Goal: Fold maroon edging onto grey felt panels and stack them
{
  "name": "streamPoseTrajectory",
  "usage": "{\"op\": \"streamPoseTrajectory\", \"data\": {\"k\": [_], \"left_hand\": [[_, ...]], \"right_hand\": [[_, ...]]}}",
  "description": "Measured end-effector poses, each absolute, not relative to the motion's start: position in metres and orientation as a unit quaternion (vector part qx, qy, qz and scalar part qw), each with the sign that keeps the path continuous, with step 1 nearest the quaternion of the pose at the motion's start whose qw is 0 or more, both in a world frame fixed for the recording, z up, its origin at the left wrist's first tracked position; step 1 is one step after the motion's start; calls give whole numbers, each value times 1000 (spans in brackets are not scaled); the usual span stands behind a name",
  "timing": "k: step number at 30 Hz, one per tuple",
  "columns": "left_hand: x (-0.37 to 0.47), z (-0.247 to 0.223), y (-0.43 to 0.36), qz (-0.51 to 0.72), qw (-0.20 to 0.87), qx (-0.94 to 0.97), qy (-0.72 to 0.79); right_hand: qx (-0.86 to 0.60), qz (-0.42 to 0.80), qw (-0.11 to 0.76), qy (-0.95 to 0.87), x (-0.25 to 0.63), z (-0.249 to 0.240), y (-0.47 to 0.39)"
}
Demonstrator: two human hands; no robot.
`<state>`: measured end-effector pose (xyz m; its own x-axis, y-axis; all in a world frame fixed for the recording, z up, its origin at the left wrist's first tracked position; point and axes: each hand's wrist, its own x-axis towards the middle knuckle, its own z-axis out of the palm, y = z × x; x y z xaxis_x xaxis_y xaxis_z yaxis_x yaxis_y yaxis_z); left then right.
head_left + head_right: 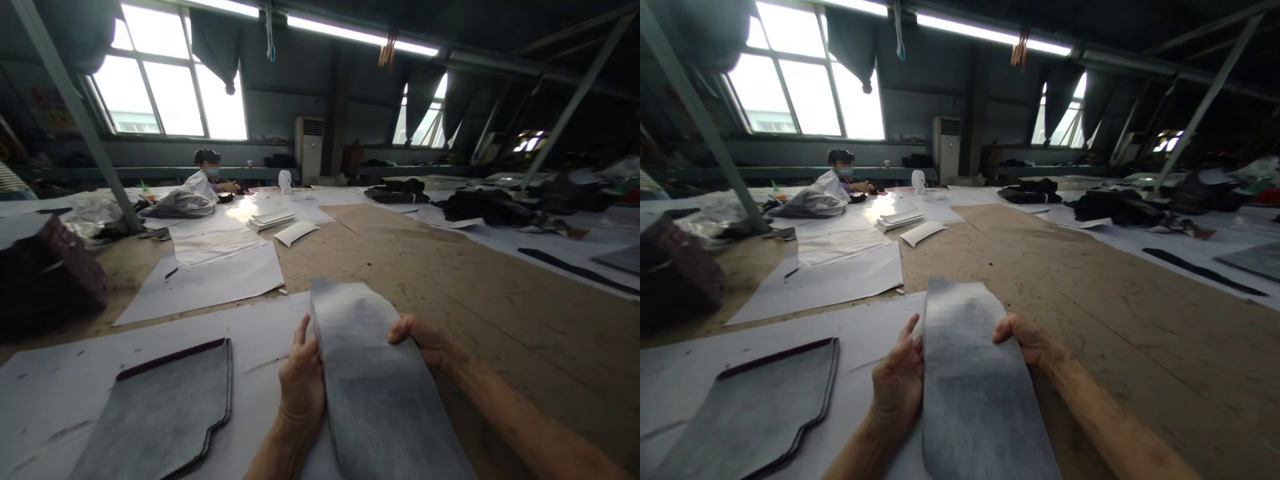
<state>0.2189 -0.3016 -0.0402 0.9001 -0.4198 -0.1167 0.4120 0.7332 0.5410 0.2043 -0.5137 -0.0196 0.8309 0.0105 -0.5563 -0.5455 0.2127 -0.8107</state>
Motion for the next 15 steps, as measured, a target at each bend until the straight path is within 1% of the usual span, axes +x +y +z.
{"op": "streamPoseTrajectory", "data": {"k": [3,5,7,15], "left_hand": [[216,-47,-309,-177,903,391,-14],[215,-51,-311,-161,885,435,-36],[215,-55,-311,-132,868,477,-25],[207,-63,-308,5,765,644,24]], "right_hand": [[-567,207,764,229,208,-25,-512],[-556,217,768,231,209,-24,-509],[-554,223,768,232,211,-24,-507],[-605,246,718,240,235,-36,-506]]}}
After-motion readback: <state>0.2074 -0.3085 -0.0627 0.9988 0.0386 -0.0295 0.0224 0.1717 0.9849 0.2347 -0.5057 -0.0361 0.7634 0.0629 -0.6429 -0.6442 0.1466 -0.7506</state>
